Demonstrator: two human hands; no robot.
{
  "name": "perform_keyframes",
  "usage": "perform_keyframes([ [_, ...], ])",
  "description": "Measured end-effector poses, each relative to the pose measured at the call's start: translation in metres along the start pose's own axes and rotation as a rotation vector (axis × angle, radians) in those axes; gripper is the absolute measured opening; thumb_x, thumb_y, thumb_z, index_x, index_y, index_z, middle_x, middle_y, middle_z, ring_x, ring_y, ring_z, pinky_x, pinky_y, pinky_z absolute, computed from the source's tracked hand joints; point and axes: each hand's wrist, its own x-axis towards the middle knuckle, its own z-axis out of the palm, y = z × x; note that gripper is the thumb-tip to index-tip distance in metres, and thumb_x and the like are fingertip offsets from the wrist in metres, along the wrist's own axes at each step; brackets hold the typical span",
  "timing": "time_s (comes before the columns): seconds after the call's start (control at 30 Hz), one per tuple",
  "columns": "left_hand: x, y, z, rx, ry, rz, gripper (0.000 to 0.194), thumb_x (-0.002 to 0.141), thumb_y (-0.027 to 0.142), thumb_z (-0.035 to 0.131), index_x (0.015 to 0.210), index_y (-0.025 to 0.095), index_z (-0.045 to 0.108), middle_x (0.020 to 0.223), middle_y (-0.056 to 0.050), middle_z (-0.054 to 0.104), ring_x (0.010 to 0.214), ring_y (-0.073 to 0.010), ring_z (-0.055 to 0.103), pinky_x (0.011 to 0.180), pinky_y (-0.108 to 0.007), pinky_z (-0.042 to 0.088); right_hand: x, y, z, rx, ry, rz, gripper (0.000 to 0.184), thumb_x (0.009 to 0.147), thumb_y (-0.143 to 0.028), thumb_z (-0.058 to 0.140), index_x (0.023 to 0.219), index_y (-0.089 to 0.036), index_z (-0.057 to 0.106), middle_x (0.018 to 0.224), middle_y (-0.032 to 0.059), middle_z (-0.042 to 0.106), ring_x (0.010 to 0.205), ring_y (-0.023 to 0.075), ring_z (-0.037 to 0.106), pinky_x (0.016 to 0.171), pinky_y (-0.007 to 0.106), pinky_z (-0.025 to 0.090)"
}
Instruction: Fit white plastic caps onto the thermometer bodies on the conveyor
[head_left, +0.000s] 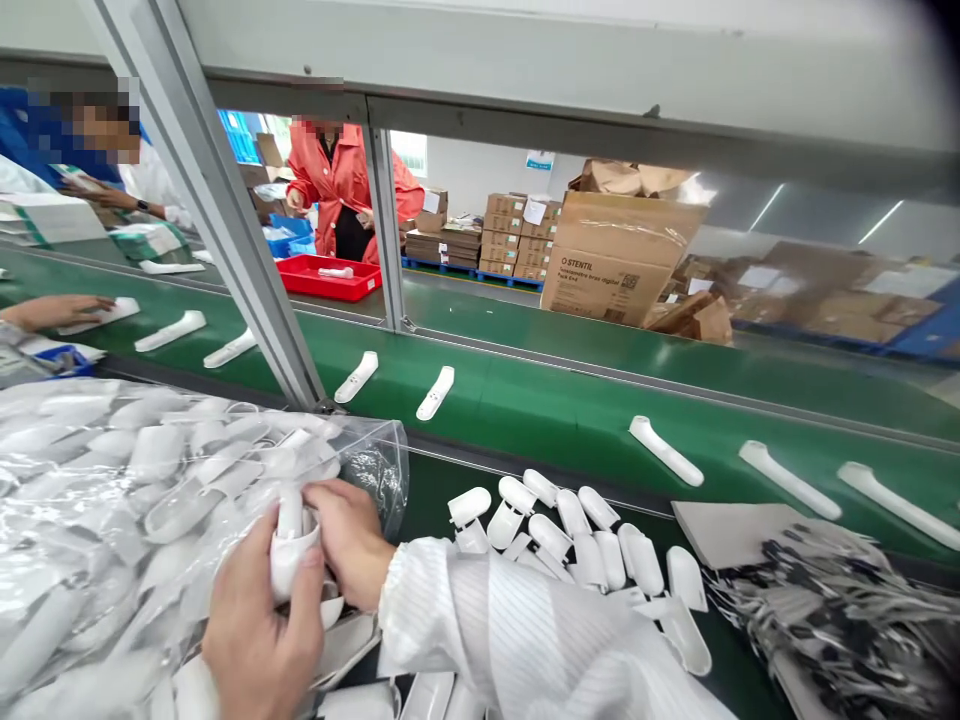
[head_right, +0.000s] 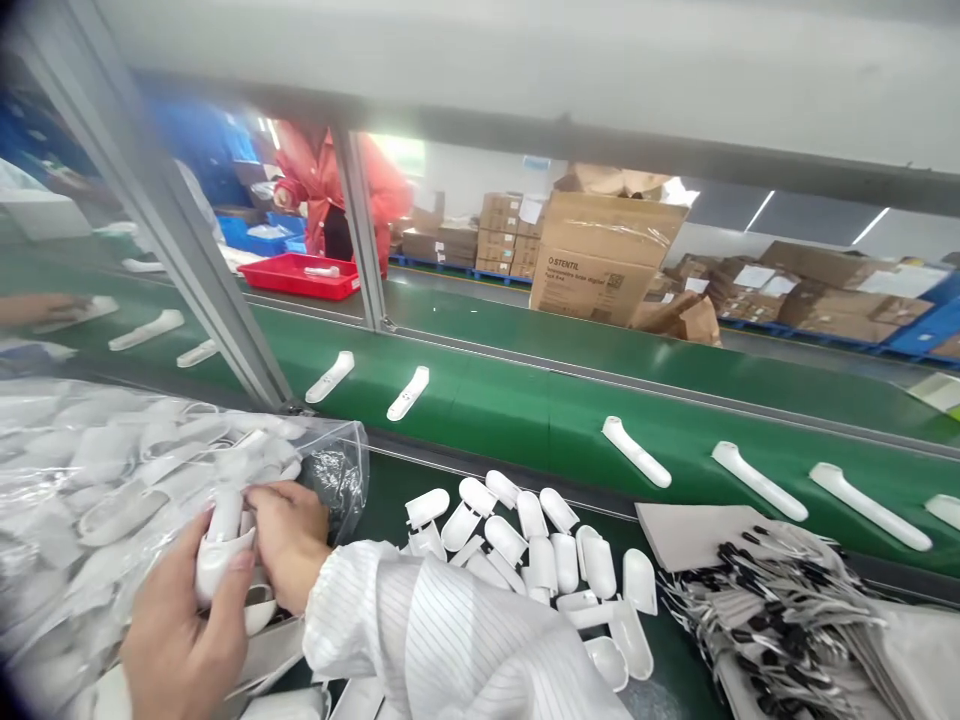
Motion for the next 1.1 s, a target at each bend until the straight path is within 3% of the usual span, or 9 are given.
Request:
perform_keyframes([
  [0.1, 0.003, 0.016, -0.005, -0.098, 0.015, 0.059, 0.052, 0.096, 0.035, 0.047, 0.147, 0.026, 0.043, 0.139, -0.010, 0.054, 0.125, -0.0326, 0.052, 0.106, -0.054, 0.043, -0.018, -0.022, -0.004, 0.194, 0.099, 0.141, 0.009, 0.067, -0.024, 0.063, 0.062, -0.021, 0.070, 0.063, -0.0023, 0.061, 0.063, 0.0161, 0.054, 0.058, 0.026, 0.044],
  [0.27, 0.003, 0.066, -0.005, -0.226, 0.056, 0.241, 0.052, 0.093, 0.025, 0.051, 0.145, 0.028, 0.046, 0.140, -0.006, 0.053, 0.128, -0.0321, 0.050, 0.110, -0.055, 0.039, -0.045, -0.056, -0.039, 0.324, 0.141, 0.083, 0.007, 0.065, -0.022, 0.061, 0.063, -0.020, 0.068, 0.064, -0.0029, 0.060, 0.063, 0.0148, 0.053, 0.062, 0.026, 0.043],
  [0.43, -0.009, 0.115, 0.019, -0.390, -0.057, 0.514, 0.062, 0.090, 0.022, 0.053, 0.150, 0.026, 0.038, 0.141, -0.007, 0.053, 0.131, -0.0327, 0.047, 0.109, -0.055, 0.040, -0.086, -0.076, -0.107, 0.329, 0.231, -0.096, 0.012, 0.072, -0.034, 0.061, 0.067, -0.023, 0.061, 0.066, -0.0031, 0.058, 0.065, 0.0154, 0.055, 0.067, 0.028, 0.047],
  [0.57, -0.025, 0.141, 0.046, -0.458, -0.262, 0.747, 0.064, 0.091, 0.021, 0.054, 0.151, 0.021, 0.032, 0.144, -0.011, 0.049, 0.136, -0.0314, 0.041, 0.109, -0.050, 0.042, -0.114, -0.072, -0.175, 0.152, 0.384, -0.248, 0.016, 0.080, -0.039, 0.060, 0.081, -0.025, 0.065, 0.084, 0.0017, 0.068, 0.085, 0.0196, 0.063, 0.082, 0.032, 0.050],
  [0.7, -0.033, 0.143, 0.067, -0.353, -0.536, 0.934, 0.046, 0.094, 0.023, 0.050, 0.140, 0.019, 0.048, 0.142, -0.010, 0.051, 0.136, -0.0276, 0.042, 0.106, -0.042, 0.046, -0.128, -0.058, -0.247, -0.072, 0.710, -0.301, 0.032, 0.077, -0.040, 0.067, 0.103, -0.021, 0.069, 0.105, 0.0049, 0.070, 0.096, 0.0231, 0.063, 0.088, 0.036, 0.048],
  [0.83, -0.026, 0.132, 0.076, -0.240, -0.630, 0.978, 0.033, 0.097, 0.026, 0.047, 0.128, 0.022, 0.059, 0.137, -0.008, 0.056, 0.132, -0.0273, 0.047, 0.107, -0.046, 0.045, -0.146, -0.050, -0.304, -0.339, 0.885, -0.398, 0.035, 0.080, -0.041, 0.066, 0.108, -0.021, 0.069, 0.114, 0.0062, 0.070, 0.103, 0.0253, 0.062, 0.094, 0.039, 0.046],
  [0.97, -0.008, 0.131, 0.058, -0.284, -0.700, 1.017, 0.032, 0.097, 0.027, 0.047, 0.126, 0.026, 0.061, 0.133, -0.005, 0.061, 0.129, -0.0248, 0.051, 0.113, -0.049, 0.039, -0.164, -0.046, -0.339, -0.622, 0.959, -0.454, 0.033, 0.087, -0.038, 0.060, 0.114, -0.022, 0.070, 0.121, 0.0072, 0.069, 0.114, 0.0262, 0.060, 0.103, 0.042, 0.042],
  [1.1, -0.025, 0.129, 0.028, -0.457, -0.828, 0.986, 0.048, 0.093, 0.030, 0.056, 0.140, 0.037, 0.051, 0.130, 0.002, 0.063, 0.121, -0.0236, 0.059, 0.098, -0.038, 0.056, -0.172, -0.042, -0.359, -0.885, 1.011, -0.565, 0.031, 0.092, -0.032, 0.053, 0.116, -0.021, 0.070, 0.118, 0.0088, 0.070, 0.109, 0.0242, 0.063, 0.098, 0.041, 0.046],
])
